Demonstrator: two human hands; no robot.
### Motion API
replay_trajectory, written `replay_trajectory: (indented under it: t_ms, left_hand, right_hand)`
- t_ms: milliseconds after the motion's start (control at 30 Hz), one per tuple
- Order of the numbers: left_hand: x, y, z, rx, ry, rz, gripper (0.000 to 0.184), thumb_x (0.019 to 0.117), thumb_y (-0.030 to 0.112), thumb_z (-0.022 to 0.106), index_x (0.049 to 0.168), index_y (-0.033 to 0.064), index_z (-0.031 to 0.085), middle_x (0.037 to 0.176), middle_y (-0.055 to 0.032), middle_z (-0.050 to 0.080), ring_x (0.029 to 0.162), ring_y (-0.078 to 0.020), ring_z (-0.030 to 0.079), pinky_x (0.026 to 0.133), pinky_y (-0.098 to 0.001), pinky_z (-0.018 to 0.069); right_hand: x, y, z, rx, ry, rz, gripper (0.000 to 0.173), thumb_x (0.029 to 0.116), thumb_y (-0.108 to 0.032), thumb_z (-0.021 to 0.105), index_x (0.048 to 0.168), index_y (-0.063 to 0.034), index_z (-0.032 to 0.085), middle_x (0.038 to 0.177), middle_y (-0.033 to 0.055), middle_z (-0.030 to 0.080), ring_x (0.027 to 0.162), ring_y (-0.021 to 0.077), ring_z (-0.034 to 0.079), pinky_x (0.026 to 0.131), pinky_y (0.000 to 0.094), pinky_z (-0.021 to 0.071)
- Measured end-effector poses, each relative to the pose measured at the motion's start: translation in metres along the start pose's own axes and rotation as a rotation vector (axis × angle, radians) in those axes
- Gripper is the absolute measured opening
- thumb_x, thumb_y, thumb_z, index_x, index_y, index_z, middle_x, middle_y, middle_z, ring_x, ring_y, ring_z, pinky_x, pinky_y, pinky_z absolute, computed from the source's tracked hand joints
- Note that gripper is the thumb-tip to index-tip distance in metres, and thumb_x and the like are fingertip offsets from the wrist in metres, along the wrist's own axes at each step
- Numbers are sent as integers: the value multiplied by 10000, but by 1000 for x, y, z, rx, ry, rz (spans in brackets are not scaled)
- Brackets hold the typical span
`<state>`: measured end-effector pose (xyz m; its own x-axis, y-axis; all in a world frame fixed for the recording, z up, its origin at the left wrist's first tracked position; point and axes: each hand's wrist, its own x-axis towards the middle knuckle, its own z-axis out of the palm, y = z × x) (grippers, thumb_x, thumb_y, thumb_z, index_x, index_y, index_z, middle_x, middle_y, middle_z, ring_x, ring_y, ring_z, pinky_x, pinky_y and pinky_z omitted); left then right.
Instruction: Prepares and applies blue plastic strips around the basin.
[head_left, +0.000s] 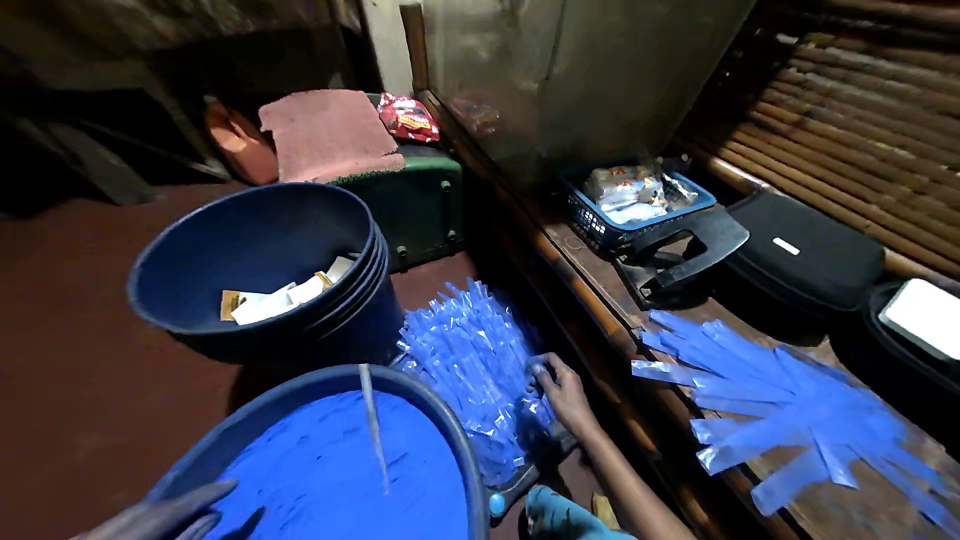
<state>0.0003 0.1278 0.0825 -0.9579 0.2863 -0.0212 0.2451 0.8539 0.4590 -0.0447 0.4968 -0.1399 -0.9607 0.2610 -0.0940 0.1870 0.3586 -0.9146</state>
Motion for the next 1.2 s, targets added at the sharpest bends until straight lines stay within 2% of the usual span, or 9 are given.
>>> replay_trajectory:
  t_ms: [100,367,467,567,700,800,933,1067,1200]
  left_hand:
    - [-1,-77,8,-75,24,382,307,1064,116,535,1238,-100,667,1094,-305,705,964,-412,715,892,-521,567]
    - [17,-21,26,-424,283,667,471,968,318,698,1387,109,641,1395,-52,629,1039,-10,654,841,-157,557]
    - [14,-8,31,-469,291,686,436,967,317,693,1331,77,672,1215,-27,709,833,31,644,714,-124,544]
    - [12,-12,33,-513,302,624,296,969,277,686,1140,44,751,974,13,742,786,56,641,710,-99,535]
    - [12,-24,33,-533,331,554,211,976,268,672,956,93,787,888,49,723,778,60,627,703,-92,514]
    - [11,-23,34,-584,364,467,212,932,277,725,1063,117,769,1017,40,717,800,37,630,687,-112,520]
    - [7,-16,27,-795,241,444,699,860,303,814,1445,32,544,1314,-12,629,865,9,621,719,-146,532]
    - [-5,-17,29,-735,293,352,333,900,190,700,1192,30,689,979,33,742,774,12,681,677,-175,582]
    - [-15,-26,19,-627,288,350,302,956,94,642,1122,-158,640,986,-79,716,838,40,641,799,-172,552]
  right_hand:
    - [-15,-68,-22,31,-117,-181,242,1062,-135,501,1201,11,633,947,57,698,787,91,702,743,275,612]
    - [-70,-246,-27,-402,-814,-808,215,1062,-156,532,1110,23,639,843,102,669,719,109,659,693,256,565]
    - [-81,-287,-9,-508,-944,-883,167,1041,-115,554,1084,21,641,831,105,665,718,122,646,686,273,544]
    - [-82,-307,2,-573,-925,-876,172,1037,-128,563,1094,9,650,834,92,666,713,106,636,679,269,534]
    - [-73,-320,-1,-577,-874,-809,235,997,-125,624,1213,-32,626,942,77,671,748,78,624,701,252,533]
    - [-64,-327,-5,-563,-876,-790,194,998,-121,620,1174,-43,648,917,30,652,712,16,573,654,190,493]
    - [-70,-331,10,-571,-937,-880,198,1006,-131,626,1151,-2,662,945,90,674,799,88,621,743,260,519]
    - [-85,-331,37,-581,-925,-1034,164,975,-71,639,1064,61,681,930,194,691,884,288,673,806,466,523]
    - [-85,-337,54,-664,-847,-1061,160,933,-49,690,1060,46,708,931,187,702,910,314,675,810,482,512]
